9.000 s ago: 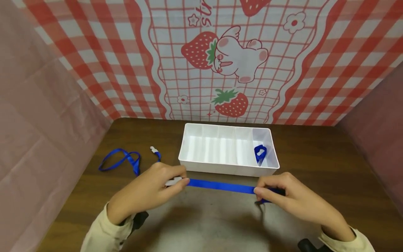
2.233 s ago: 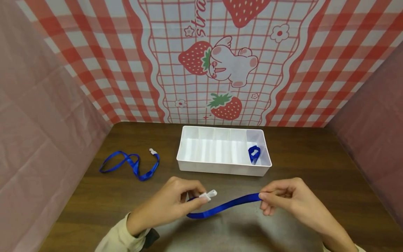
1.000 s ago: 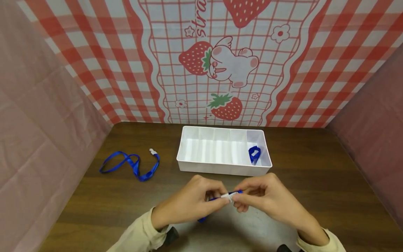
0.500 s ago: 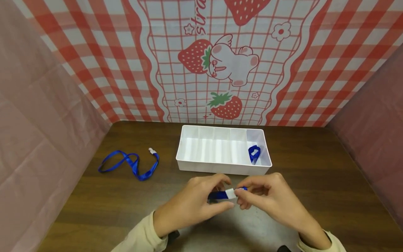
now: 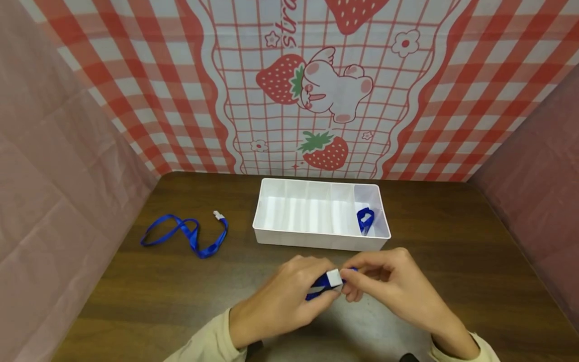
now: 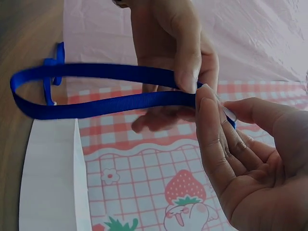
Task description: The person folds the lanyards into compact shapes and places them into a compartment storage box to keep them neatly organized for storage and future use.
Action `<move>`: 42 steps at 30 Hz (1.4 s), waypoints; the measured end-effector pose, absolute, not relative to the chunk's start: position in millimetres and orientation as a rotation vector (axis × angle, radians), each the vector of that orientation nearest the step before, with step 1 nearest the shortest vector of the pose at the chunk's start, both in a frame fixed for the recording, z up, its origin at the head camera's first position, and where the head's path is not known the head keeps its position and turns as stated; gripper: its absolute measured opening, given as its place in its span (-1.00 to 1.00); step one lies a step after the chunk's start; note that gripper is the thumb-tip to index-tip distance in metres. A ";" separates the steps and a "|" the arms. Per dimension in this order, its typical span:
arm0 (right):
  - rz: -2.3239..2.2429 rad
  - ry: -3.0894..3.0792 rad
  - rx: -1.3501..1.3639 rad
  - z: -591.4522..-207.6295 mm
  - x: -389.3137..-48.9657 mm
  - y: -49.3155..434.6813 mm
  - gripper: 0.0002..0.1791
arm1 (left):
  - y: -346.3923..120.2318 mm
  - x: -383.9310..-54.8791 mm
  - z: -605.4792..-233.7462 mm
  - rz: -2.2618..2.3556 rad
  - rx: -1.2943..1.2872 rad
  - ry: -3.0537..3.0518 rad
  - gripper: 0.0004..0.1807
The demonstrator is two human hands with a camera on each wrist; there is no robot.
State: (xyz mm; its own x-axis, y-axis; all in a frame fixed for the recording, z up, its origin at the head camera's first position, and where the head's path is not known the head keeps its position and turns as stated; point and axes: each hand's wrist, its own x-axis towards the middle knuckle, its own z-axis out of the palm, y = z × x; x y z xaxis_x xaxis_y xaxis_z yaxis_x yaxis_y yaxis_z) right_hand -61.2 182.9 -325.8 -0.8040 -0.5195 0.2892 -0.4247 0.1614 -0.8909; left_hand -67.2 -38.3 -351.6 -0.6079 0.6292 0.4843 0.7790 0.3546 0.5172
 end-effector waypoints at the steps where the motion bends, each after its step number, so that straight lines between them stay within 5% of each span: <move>1: -1.753 2.319 -0.959 -325.7 -61.1 182.9 -0.78 | -38.2 -67.2 -352.0 -1.107 -1.271 -2.412 -0.91; 42: -1.775 2.318 -0.841 -326.0 -64.5 196.8 -0.82 | -56.2 -73.2 -341.3 -0.996 -1.265 -2.477 -0.84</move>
